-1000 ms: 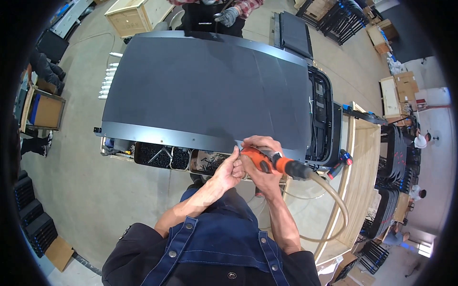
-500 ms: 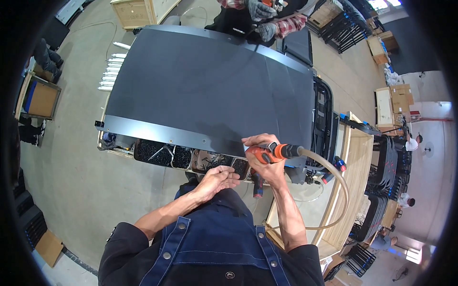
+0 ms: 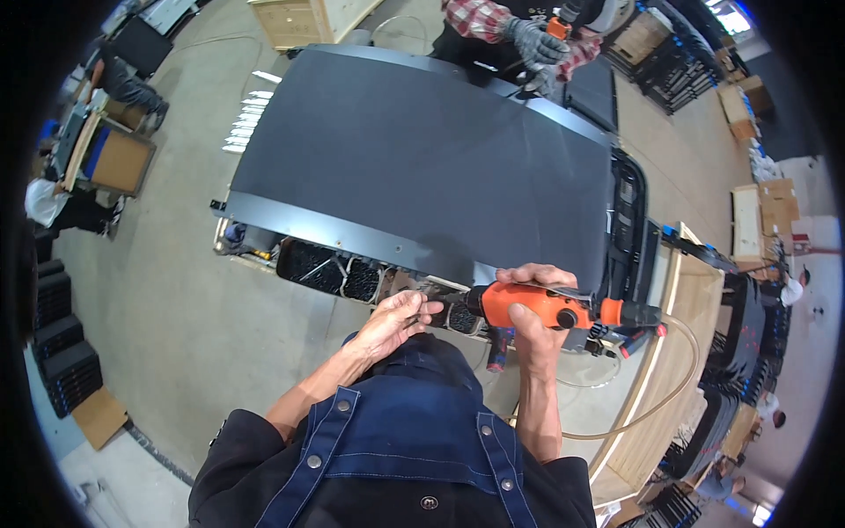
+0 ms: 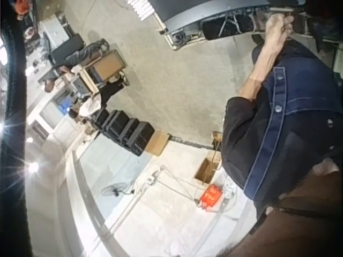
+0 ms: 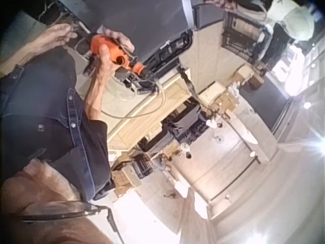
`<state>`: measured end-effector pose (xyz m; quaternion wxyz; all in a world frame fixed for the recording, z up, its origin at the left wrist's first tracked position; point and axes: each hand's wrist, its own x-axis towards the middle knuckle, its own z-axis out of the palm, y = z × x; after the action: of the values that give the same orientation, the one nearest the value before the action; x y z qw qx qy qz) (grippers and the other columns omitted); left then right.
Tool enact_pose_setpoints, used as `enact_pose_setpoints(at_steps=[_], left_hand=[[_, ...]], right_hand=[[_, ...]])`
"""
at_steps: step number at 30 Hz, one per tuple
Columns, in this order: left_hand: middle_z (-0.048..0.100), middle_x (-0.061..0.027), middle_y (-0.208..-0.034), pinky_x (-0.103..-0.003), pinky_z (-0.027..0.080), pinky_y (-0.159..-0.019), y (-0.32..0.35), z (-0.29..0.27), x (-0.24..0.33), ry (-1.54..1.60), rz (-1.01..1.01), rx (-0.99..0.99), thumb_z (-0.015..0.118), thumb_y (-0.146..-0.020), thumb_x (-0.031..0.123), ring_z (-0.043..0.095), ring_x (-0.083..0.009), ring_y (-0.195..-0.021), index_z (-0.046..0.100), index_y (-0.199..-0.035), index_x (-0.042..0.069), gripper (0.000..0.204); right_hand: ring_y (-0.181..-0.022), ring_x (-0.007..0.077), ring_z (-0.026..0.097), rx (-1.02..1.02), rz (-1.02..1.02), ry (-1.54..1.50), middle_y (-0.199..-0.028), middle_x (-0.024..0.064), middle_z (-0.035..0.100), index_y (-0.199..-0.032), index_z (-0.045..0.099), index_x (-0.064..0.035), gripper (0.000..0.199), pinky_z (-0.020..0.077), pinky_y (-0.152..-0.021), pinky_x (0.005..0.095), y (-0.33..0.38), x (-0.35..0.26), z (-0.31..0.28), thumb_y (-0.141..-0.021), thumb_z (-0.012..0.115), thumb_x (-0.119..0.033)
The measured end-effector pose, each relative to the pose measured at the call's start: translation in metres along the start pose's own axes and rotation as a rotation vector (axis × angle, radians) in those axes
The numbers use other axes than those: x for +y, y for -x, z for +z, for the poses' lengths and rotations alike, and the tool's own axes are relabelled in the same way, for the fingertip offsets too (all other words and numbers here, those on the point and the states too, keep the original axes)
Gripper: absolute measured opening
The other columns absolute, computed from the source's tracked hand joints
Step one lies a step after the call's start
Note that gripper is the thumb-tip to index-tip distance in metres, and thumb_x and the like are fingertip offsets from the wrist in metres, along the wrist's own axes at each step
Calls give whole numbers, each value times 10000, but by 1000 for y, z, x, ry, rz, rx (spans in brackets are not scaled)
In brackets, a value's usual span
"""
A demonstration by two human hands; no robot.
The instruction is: Assembling and securing plastic covers and internal components of a treadmill using power tools.
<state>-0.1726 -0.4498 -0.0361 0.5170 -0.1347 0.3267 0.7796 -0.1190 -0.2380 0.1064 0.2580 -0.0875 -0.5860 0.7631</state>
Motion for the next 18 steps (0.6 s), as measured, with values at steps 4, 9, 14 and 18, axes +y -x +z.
enact_pose_setpoints(at_steps=[4, 9, 14, 18], left_hand=[[664, -163, -1242, -326, 604, -843, 10, 10, 2, 206, 18, 96, 551, -1050, 314, 691, -193, -986, 577, -1190, 0, 344], [660, -170, -1229, -320, 628, -834, 14, 23, 2, 300, 73, 123, 548, -1038, 347, 698, -221, -975, 546, -1253, -67, 466], [673, -137, -1210, -304, 630, -829, 18, 25, 8, 393, 104, 170, 560, -1033, 328, 696, -209, -936, 567, -1210, -40, 408], [683, -107, -1168, -310, 611, -870, 15, 16, 18, 488, 80, 183, 599, -1011, 323, 678, -190, -923, 618, -1152, 11, 342]], right_hand=[[-1031, 303, 658, 18, 50, -136, -1086, 106, 609, -1180, 536, -105, 482, 496, -1014, 563, 10, 11, -1, -757, 768, -106], [-1046, 301, 654, 21, 97, -246, -1084, 98, 615, -1180, 546, -110, 470, 471, -1045, 571, 12, 28, 4, -762, 760, -94], [-1054, 309, 652, 37, 76, -277, -1109, 124, 617, -1183, 532, -87, 454, 480, -1047, 554, 13, 42, 15, -780, 738, -49], [-1051, 299, 651, 52, 55, -267, -1110, 125, 618, -1174, 533, -94, 445, 477, -1048, 560, 9, 46, 32, -780, 731, -34]])
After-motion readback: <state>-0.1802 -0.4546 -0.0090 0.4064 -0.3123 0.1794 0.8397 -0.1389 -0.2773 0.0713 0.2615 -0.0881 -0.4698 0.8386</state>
